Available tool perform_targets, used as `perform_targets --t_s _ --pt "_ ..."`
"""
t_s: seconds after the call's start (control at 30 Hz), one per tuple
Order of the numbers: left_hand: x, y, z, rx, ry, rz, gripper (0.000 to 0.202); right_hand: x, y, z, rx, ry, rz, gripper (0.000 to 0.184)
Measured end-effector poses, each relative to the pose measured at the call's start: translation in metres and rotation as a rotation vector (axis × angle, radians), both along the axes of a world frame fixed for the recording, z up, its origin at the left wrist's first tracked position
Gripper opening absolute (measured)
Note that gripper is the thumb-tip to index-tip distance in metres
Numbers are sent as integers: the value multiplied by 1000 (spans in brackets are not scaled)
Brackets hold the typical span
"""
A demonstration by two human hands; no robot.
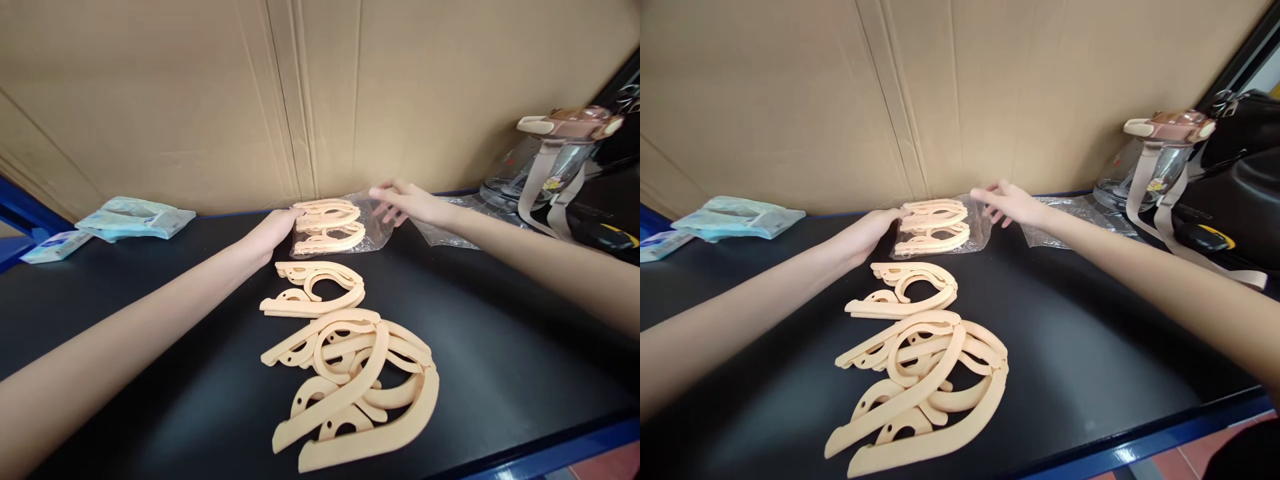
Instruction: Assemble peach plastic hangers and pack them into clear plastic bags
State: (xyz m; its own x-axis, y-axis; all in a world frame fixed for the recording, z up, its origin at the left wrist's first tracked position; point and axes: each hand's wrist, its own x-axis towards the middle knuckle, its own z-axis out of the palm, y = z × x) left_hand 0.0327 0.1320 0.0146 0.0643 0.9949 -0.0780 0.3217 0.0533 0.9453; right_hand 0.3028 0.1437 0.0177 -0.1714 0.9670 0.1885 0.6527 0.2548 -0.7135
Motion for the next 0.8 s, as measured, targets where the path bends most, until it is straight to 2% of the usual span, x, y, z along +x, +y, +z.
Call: perform_targets --t_s 0.07,0.17,0.33,0.37,0.43,0.5,0.53,0.57,0.63,0.7,0.8 --pt "12 -1 7 -33 -122 -17 36 -21 -7 -2 -66 131 27 46" --pt "27 -3 20 -84 -276 -31 32 -38 -16 -1 -51 285 24 40" --pt "26 -13 34 -113 -423 14 18 -27 -25 14 51 392 -3 51" --pt "23 -17 36 -99 -438 38 17 -22 -27 17 98 345 -21 51" --pt "17 -27 38 -53 -469 72 18 -13 -33 23 258 117 -75 42" --pt "13 -39 38 -18 -499 71 20 -9 -40 27 414 -181 -97 20" --pt "11 -46 37 -16 -510 62 21 -9 -44 29 440 -285 -79 9" --pt "10 -52 37 -23 -518 52 21 -10 -48 31 414 -328 -42 13" --pt "10 -64 35 -60 -524 36 21 -15 -57 33 249 -221 53 31" --pt "11 -73 36 -99 -526 35 19 -23 -66 33 21 42 138 43" --pt "12 -83 39 -138 -541 64 31 -35 -78 30 -275 388 233 43"
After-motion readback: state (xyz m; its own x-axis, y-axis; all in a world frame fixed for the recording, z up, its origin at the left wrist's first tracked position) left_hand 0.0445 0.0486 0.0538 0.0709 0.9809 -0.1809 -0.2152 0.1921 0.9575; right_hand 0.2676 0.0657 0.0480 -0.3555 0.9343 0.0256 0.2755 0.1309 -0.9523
